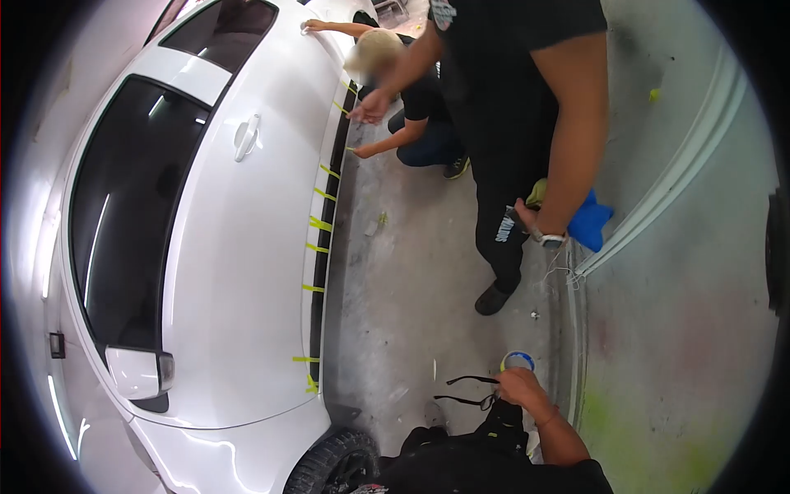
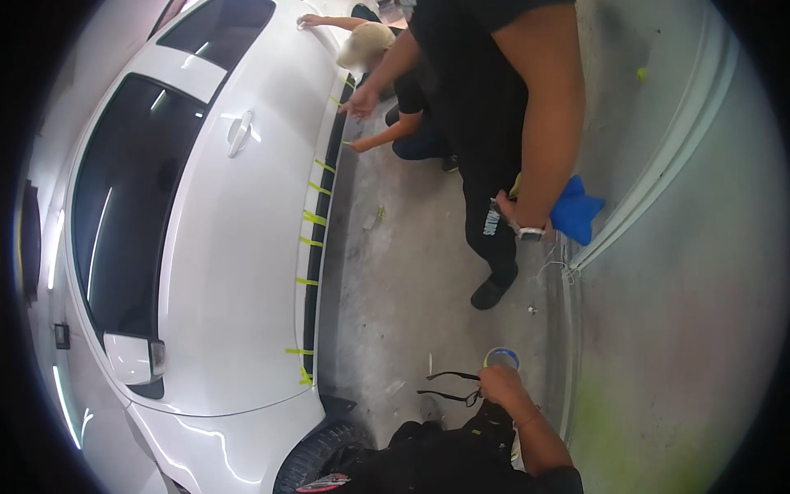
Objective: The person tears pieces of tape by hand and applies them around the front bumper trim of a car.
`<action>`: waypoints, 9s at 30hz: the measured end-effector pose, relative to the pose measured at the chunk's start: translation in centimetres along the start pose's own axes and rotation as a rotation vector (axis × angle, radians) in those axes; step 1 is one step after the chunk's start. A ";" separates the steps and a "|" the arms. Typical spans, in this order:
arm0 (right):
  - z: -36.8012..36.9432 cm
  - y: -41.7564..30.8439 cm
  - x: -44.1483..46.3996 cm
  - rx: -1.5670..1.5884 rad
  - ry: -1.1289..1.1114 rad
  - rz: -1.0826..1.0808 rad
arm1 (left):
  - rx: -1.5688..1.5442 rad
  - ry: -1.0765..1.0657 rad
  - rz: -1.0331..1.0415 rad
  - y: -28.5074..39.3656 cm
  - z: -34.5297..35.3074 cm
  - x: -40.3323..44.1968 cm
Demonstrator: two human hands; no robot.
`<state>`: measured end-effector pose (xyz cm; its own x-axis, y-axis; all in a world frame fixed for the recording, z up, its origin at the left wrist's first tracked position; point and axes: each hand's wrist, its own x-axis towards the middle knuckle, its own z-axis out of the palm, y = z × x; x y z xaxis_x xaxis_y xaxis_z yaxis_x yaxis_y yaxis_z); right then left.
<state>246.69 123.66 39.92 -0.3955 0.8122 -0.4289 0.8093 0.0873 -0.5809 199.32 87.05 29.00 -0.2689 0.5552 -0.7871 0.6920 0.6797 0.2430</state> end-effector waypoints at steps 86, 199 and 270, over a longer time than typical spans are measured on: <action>9.5 6.3 9.0 -0.255 -0.108 -0.054 | -0.277 0.549 -0.913 10.3 28.4 -4.6; 1.1 16.4 15.5 -0.373 -0.353 -0.013 | -0.809 0.731 -0.478 23.2 22.2 0.8; 1.5 18.3 16.3 -0.386 -0.336 -0.075 | -0.786 0.253 -0.377 23.8 23.5 -3.6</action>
<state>254.43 137.68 21.23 -0.5247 0.5708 -0.6315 0.8498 0.3957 -0.3483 232.47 89.96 24.32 -0.5886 0.2552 -0.7671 -0.1033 0.9174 0.3844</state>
